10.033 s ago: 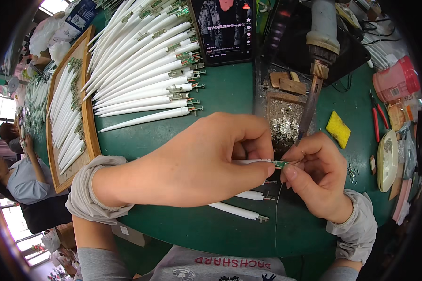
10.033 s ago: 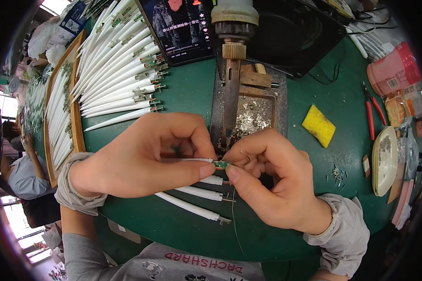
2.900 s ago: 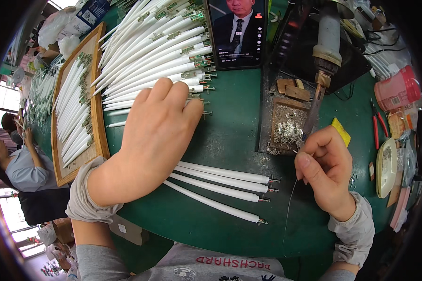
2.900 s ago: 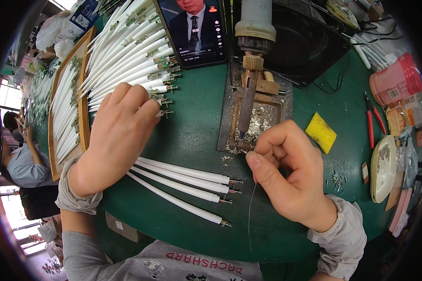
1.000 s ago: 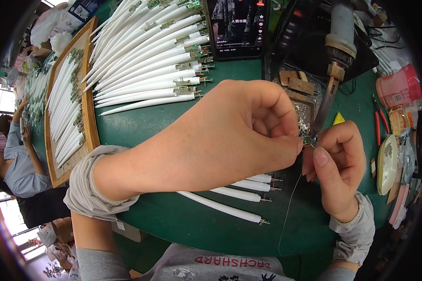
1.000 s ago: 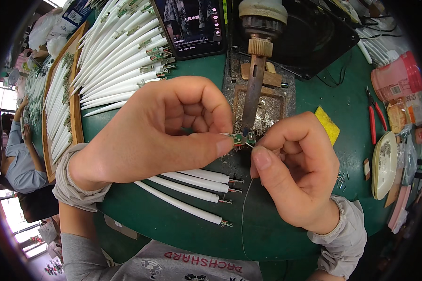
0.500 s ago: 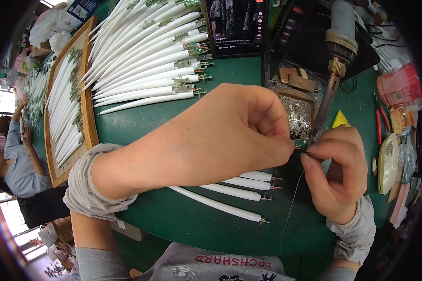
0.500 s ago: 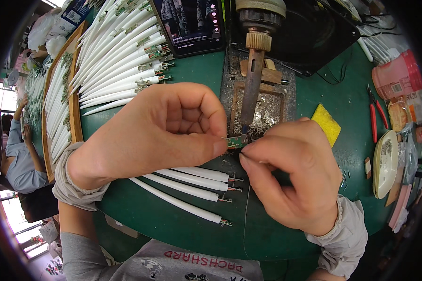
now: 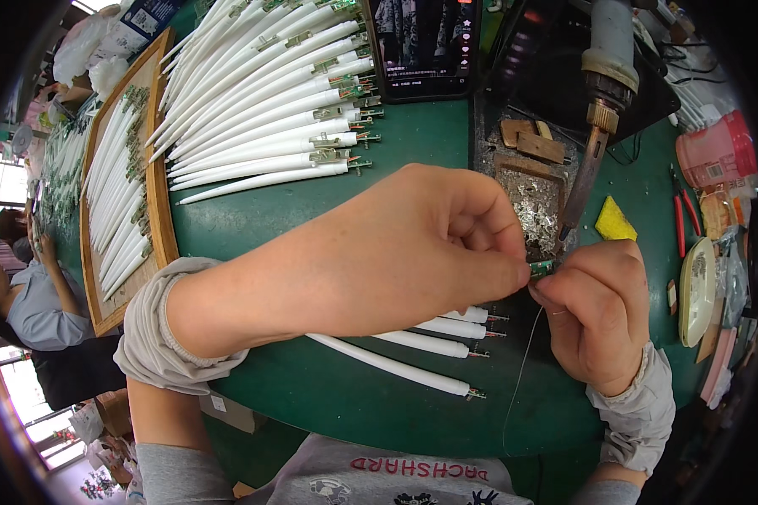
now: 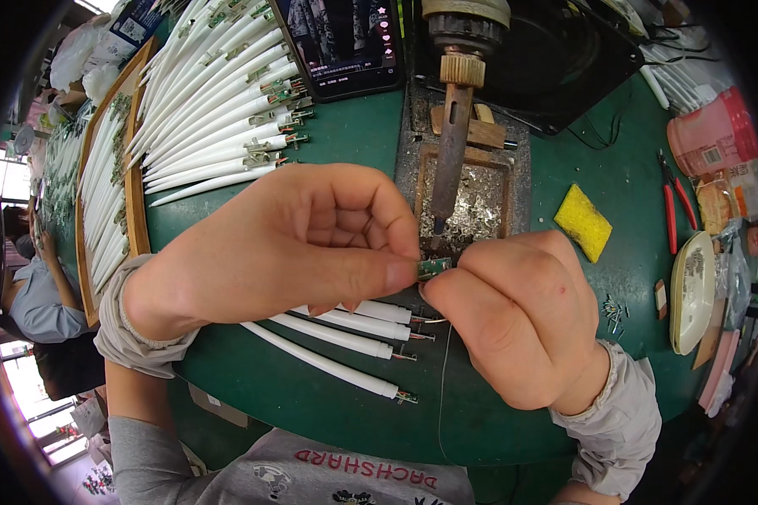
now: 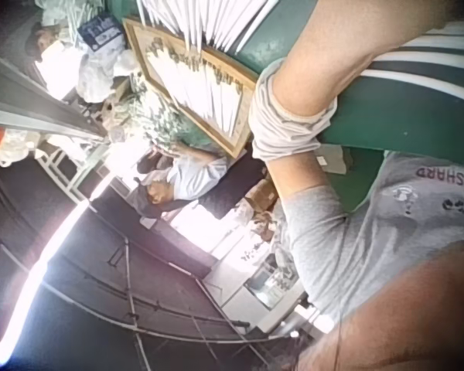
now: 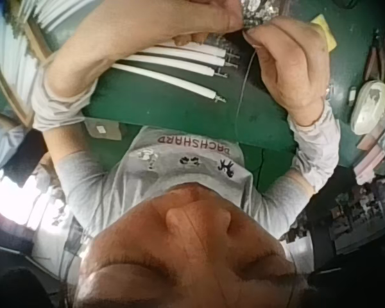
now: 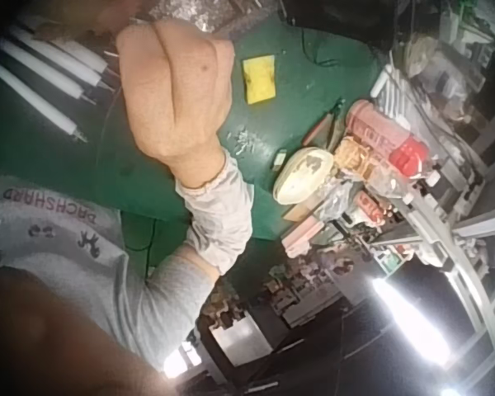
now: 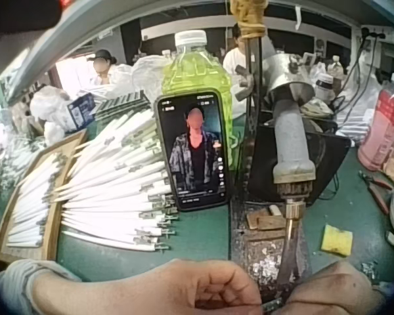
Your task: The person solders wires to a small green circuit board at the end of a white light tube using a soldering iron and solder wire.
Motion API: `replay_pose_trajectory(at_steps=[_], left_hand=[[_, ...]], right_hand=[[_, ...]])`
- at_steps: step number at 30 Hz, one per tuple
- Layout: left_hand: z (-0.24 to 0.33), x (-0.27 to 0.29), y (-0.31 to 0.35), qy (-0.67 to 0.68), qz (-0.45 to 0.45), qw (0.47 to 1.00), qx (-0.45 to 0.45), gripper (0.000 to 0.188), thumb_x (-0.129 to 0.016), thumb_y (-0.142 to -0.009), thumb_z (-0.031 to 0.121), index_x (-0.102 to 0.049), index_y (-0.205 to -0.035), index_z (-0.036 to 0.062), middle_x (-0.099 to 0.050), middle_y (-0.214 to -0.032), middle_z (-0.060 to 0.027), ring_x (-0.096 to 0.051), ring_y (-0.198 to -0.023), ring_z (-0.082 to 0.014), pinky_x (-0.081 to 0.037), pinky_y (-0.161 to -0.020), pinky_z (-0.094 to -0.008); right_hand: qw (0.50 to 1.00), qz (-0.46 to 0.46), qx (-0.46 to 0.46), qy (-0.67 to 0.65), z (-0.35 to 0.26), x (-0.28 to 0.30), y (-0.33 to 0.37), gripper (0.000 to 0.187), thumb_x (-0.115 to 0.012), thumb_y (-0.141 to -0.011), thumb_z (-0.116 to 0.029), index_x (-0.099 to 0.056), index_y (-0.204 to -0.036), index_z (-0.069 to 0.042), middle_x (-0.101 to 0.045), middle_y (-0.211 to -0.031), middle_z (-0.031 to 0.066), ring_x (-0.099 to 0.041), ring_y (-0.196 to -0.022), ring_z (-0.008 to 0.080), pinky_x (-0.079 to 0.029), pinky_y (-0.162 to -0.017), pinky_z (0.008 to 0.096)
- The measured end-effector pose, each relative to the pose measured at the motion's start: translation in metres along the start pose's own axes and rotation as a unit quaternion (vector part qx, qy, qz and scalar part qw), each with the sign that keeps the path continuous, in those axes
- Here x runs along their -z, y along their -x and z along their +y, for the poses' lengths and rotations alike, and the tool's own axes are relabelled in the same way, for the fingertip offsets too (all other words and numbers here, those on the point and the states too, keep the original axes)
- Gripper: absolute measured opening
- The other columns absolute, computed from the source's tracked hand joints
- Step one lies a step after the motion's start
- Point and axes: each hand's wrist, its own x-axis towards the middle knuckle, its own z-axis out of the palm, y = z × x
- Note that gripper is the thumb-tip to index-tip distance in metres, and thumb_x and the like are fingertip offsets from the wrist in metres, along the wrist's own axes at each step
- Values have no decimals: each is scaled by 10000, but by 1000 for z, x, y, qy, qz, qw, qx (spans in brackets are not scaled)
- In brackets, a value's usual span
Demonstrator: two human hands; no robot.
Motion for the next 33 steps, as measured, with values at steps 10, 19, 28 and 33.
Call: replay_pose_trajectory(at_steps=[10, 19, 28, 33], left_hand=[[-13, -4, -2, -17, 21, 997, -67, 109, -647, -885, 67, -596, -954, 0, -605, -831, 8, -522, -708, -26, -420, -596, -172], [-7, -4, 1, -81, 36, 995, -55, 94, -662, -860, 48, -602, -912, -3, -618, -838, 1, -555, -784, -32, -440, -653, -177], [-7, -4, -1, -27, 70, 995, -67, 85, -667, -860, 40, -604, -901, 1, -628, -841, -14, -571, -789, -40, -459, -688, -185], [-2, -4, 1, -28, 71, 994, -82, 81, -664, -854, 16, -608, -908, -7, -638, -843, -18, -575, -782, -38, -458, -692, -185]], right_hand=[[996, 33, -71, -39, -2, -6, -6, 248, -698, -659, 61, -600, -881, 8, -564, -817, 114, -544, -660, 249, -451, -558, 321], [970, -59, -175, -160, 0, 8, -8, 204, -674, -756, 72, -558, -912, 9, -584, -818, 91, -576, -701, 154, -465, -596, 253], [810, -133, -434, -372, -1, 29, -16, 218, -635, -869, -77, -430, -924, -27, -544, -681, 31, -521, -548, 73, -394, -493, 174], [843, -8, -374, -386, -4, 16, -7, 146, -610, -871, -7, -478, -928, 20, -545, -748, 17, -501, -610, 32, -364, -536, 172]])
